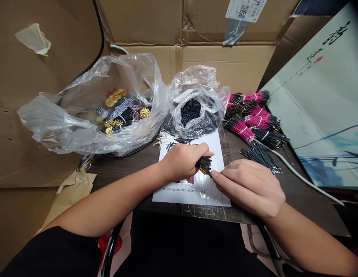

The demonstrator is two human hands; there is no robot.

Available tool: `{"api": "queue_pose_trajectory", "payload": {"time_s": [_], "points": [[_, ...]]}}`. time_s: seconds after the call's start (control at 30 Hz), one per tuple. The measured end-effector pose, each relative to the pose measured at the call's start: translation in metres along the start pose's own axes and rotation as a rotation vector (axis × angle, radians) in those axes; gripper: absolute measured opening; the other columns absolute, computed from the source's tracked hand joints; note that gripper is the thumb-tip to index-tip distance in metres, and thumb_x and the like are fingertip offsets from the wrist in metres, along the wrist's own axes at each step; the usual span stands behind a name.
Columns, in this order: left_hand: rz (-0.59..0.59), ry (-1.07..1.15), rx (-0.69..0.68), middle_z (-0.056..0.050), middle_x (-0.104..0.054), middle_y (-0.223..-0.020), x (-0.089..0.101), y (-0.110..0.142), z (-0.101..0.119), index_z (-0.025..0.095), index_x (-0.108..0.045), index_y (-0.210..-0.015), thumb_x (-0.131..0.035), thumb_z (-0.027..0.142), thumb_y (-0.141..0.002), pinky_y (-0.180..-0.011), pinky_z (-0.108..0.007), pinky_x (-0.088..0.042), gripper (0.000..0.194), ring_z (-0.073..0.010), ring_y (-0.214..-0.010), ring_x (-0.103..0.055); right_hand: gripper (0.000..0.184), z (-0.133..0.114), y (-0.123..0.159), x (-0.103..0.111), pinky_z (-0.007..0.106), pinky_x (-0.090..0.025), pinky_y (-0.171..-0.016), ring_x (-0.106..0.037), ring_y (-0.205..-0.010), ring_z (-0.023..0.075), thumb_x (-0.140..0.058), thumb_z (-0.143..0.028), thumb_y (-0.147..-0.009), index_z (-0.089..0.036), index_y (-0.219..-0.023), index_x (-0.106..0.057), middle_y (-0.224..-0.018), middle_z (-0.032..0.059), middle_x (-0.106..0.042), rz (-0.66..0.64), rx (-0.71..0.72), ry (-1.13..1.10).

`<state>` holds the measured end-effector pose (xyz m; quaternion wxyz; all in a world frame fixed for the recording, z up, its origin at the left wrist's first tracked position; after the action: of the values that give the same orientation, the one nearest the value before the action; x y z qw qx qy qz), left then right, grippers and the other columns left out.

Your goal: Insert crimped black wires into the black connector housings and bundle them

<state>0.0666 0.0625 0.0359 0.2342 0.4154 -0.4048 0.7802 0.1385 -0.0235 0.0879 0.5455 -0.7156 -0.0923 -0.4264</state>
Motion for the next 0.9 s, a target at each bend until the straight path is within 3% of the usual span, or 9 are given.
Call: {"api": "queue_pose_trajectory", "payload": {"time_s": [0.27, 0.53, 0.9], "points": [[0.021, -0.053, -0.013, 0.001, -0.066, -0.071, 0.003, 0.0, 0.002, 0.019, -0.053, -0.087, -0.049, 0.026, -0.092, -0.054, -0.022, -0.036, 0.01, -0.012, -0.065, -0.063, 0.025, -0.003, -0.001, 0.003, 0.031, -0.054, -0.062, -0.061, -0.065, 0.0145, -0.069, -0.008, -0.077, -0.017, -0.1, -0.064, -0.076, 0.0038, -0.069, 0.004, 0.02, 0.041], [0.131, -0.252, -0.047, 0.001, -0.062, -0.062, 0.015, -0.003, 0.007, 0.017, -0.049, -0.074, -0.042, 0.033, -0.097, -0.048, -0.024, -0.033, 0.029, -0.0115, -0.055, -0.06, 0.032, 0.002, 0.005, 0.001, 0.03, -0.052, -0.063, -0.059, -0.066, 0.0136, -0.07, -0.007, -0.075, -0.011, -0.106, -0.062, -0.077, 0.0052, -0.068, 0.06, -0.003, 0.04], [0.146, -0.31, -0.024, 0.002, -0.062, -0.061, 0.016, -0.003, 0.007, 0.017, -0.051, -0.074, -0.041, 0.035, -0.098, -0.046, -0.025, -0.032, 0.031, -0.0115, -0.054, -0.06, 0.039, 0.011, 0.012, -0.006, 0.031, -0.053, -0.065, -0.061, -0.071, 0.0146, -0.067, -0.009, -0.079, -0.015, -0.117, -0.06, -0.083, 0.0048, -0.069, 0.049, -0.062, -0.063]]}}
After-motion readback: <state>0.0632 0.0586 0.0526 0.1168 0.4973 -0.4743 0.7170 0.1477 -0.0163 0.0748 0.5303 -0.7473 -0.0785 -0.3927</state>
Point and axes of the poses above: each hand's wrist, its own y-axis away from the middle knuckle, its own x-axis out of the back of the hand, z = x × y, the point moved 10 cm from there along -y, towards the middle knuckle
